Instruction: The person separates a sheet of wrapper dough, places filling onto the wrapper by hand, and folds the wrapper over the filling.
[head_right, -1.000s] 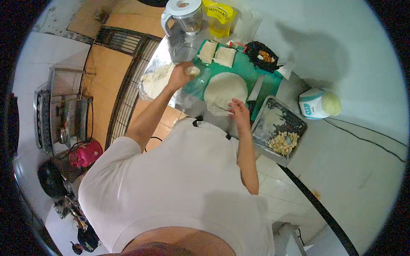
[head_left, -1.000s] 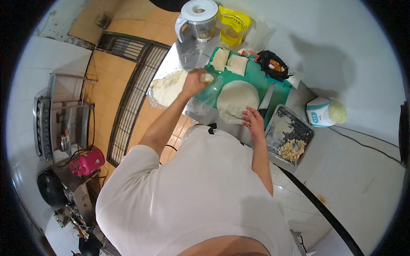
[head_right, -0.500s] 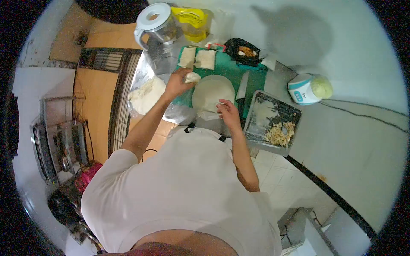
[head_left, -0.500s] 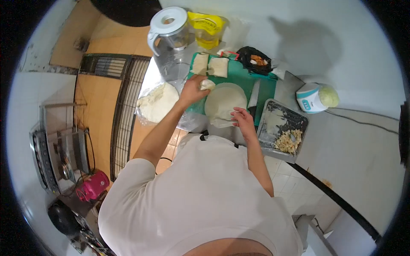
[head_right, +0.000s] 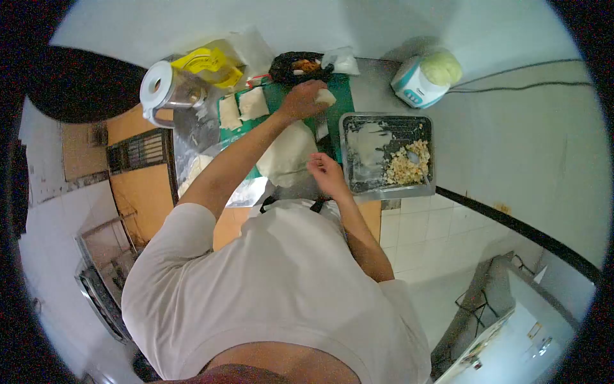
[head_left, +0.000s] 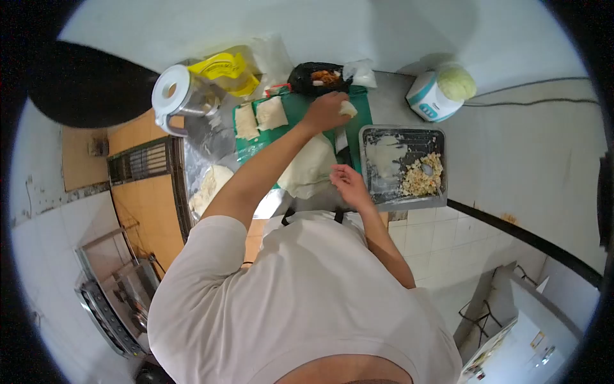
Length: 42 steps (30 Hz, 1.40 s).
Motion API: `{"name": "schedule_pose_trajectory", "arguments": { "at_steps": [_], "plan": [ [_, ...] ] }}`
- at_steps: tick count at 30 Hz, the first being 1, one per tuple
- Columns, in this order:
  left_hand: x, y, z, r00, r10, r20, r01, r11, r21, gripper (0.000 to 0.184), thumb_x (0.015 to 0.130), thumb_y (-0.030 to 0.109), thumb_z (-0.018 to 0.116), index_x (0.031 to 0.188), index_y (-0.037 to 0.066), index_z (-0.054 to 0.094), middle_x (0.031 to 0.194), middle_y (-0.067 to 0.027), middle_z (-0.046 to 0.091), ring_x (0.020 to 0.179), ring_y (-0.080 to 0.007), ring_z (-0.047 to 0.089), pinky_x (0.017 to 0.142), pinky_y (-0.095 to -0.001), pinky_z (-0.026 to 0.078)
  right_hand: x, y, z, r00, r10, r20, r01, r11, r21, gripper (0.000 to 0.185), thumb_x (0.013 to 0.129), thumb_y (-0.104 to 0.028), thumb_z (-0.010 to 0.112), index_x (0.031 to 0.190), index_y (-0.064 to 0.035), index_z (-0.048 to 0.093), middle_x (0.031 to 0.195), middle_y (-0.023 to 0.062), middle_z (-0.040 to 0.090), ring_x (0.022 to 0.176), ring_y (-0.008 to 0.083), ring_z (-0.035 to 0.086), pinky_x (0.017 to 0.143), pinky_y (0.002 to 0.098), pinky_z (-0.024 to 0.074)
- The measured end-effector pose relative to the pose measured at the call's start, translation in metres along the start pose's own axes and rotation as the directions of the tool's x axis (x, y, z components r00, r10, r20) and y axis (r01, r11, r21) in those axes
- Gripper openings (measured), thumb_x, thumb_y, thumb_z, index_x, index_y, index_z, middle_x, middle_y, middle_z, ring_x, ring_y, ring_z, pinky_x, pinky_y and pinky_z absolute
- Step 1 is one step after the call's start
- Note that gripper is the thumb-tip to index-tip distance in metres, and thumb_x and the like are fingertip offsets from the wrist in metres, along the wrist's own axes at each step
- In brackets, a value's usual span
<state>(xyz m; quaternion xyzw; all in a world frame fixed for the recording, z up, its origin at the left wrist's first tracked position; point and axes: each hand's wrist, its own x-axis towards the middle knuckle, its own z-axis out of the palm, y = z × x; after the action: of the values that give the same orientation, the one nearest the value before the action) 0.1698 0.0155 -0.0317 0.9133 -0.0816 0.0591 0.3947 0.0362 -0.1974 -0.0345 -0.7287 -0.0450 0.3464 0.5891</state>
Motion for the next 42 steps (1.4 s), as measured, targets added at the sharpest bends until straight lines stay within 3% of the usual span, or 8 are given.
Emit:
{"name": "schedule_pose_trajectory", "arguments": {
  "at_steps": [7, 10, 13, 18, 21, 30, 36, 42],
  "plan": [
    [0.047, -0.011, 0.065, 0.972, 0.162, 0.170, -0.206, 0.938, 0.280, 0.053, 0.081, 0.023, 0.070, 0.128, 0.004, 0.055, 0.117, -0.0172, 0.063, 0.106, -0.0370, 0.062, 0.088, -0.0472, 0.053, -0.009, -0.012, -0.008, 0.998, -0.060, 0.005, 0.060, 0.998, -0.031, 0.037, 0.093, -0.021, 0.068, 0.122, 0.0009, 0.061, 0.101, 0.0106, 0.070, 0.092, 0.0176, 0.066, 0.082, 0.0317, 0.0524],
    [0.040, -0.012, 0.064, 0.914, 0.402, -0.058, -0.346, 0.846, 0.405, 0.053, 0.081, 0.021, 0.070, 0.130, 0.006, 0.054, 0.116, -0.0165, 0.063, 0.106, -0.0362, 0.063, 0.090, -0.0472, 0.052, -0.012, -0.028, -0.012, 0.998, -0.065, -0.009, 0.064, 0.994, -0.086, 0.038, 0.092, -0.022, 0.069, 0.121, 0.0014, 0.061, 0.104, 0.0124, 0.070, 0.093, 0.0198, 0.067, 0.082, 0.0332, 0.0530],
    [0.013, -0.003, 0.030, 0.950, 0.252, -0.183, -0.207, 0.950, 0.234, 0.046, 0.081, 0.017, 0.070, 0.124, 0.005, 0.058, 0.113, -0.0174, 0.064, 0.105, -0.0382, 0.062, 0.091, -0.0464, 0.052, -0.009, -0.041, -0.014, 0.998, -0.067, -0.009, 0.064, 0.975, -0.211, 0.039, 0.090, -0.020, 0.069, 0.122, 0.0017, 0.061, 0.108, 0.0159, 0.070, 0.094, 0.0242, 0.068, 0.084, 0.0366, 0.0533],
    [-0.117, -0.019, -0.038, 0.929, -0.322, -0.182, 0.326, 0.945, -0.010, 0.034, 0.080, 0.013, 0.071, 0.112, 0.002, 0.064, 0.110, -0.0224, 0.063, 0.103, -0.0419, 0.061, 0.091, -0.0453, 0.051, 0.036, -0.040, 0.006, 0.957, -0.279, 0.073, 0.275, 0.804, -0.527, 0.044, 0.085, -0.016, 0.070, 0.124, 0.0017, 0.059, 0.114, 0.0208, 0.066, 0.103, 0.0361, 0.065, 0.090, 0.0462, 0.0512],
    [-0.170, -0.029, -0.037, 0.869, -0.417, -0.267, 0.471, 0.862, 0.188, 0.036, 0.080, 0.013, 0.072, 0.113, 0.002, 0.064, 0.107, -0.0221, 0.064, 0.102, -0.0413, 0.061, 0.091, -0.0459, 0.051, 0.073, -0.045, 0.028, 0.904, -0.421, 0.076, 0.354, 0.634, -0.688, 0.048, 0.082, -0.017, 0.072, 0.124, 0.0011, 0.058, 0.114, 0.0205, 0.065, 0.108, 0.0403, 0.061, 0.092, 0.0491, 0.0497],
    [-0.183, -0.050, -0.016, 0.853, -0.463, -0.241, 0.507, 0.843, 0.179, 0.026, 0.079, 0.014, 0.070, 0.101, 0.001, 0.067, 0.099, -0.0245, 0.067, 0.095, -0.0433, 0.064, 0.086, -0.0479, 0.052, 0.141, -0.018, 0.033, 0.903, -0.346, 0.255, 0.387, 0.396, -0.833, 0.045, 0.078, -0.014, 0.076, 0.118, -0.0020, 0.060, 0.110, 0.0219, 0.061, 0.108, 0.0414, 0.058, 0.090, 0.0499, 0.0500],
    [-0.178, -0.048, -0.023, 0.776, -0.592, -0.216, 0.591, 0.803, -0.078, 0.019, 0.080, 0.012, 0.069, 0.097, 0.001, 0.068, 0.092, -0.0219, 0.070, 0.089, -0.0432, 0.066, 0.080, -0.0507, 0.053, 0.149, -0.023, 0.031, 0.974, -0.213, 0.078, 0.192, 0.589, -0.785, 0.036, 0.079, -0.018, 0.075, 0.108, 0.0008, 0.067, 0.108, 0.0222, 0.068, 0.103, 0.0397, 0.065, 0.089, 0.0468, 0.0526],
    [-0.178, -0.054, -0.027, 0.789, -0.587, -0.179, 0.567, 0.809, -0.154, 0.022, 0.084, 0.014, 0.068, 0.102, 0.002, 0.066, 0.093, -0.0204, 0.071, 0.088, -0.0380, 0.069, 0.078, -0.0452, 0.053, 0.157, -0.029, 0.024, 0.974, -0.145, 0.176, 0.226, 0.512, -0.829, 0.041, 0.085, -0.023, 0.070, 0.117, 0.0024, 0.067, 0.115, 0.0221, 0.068, 0.103, 0.0398, 0.066, 0.090, 0.0462, 0.0527]
  ]
}}
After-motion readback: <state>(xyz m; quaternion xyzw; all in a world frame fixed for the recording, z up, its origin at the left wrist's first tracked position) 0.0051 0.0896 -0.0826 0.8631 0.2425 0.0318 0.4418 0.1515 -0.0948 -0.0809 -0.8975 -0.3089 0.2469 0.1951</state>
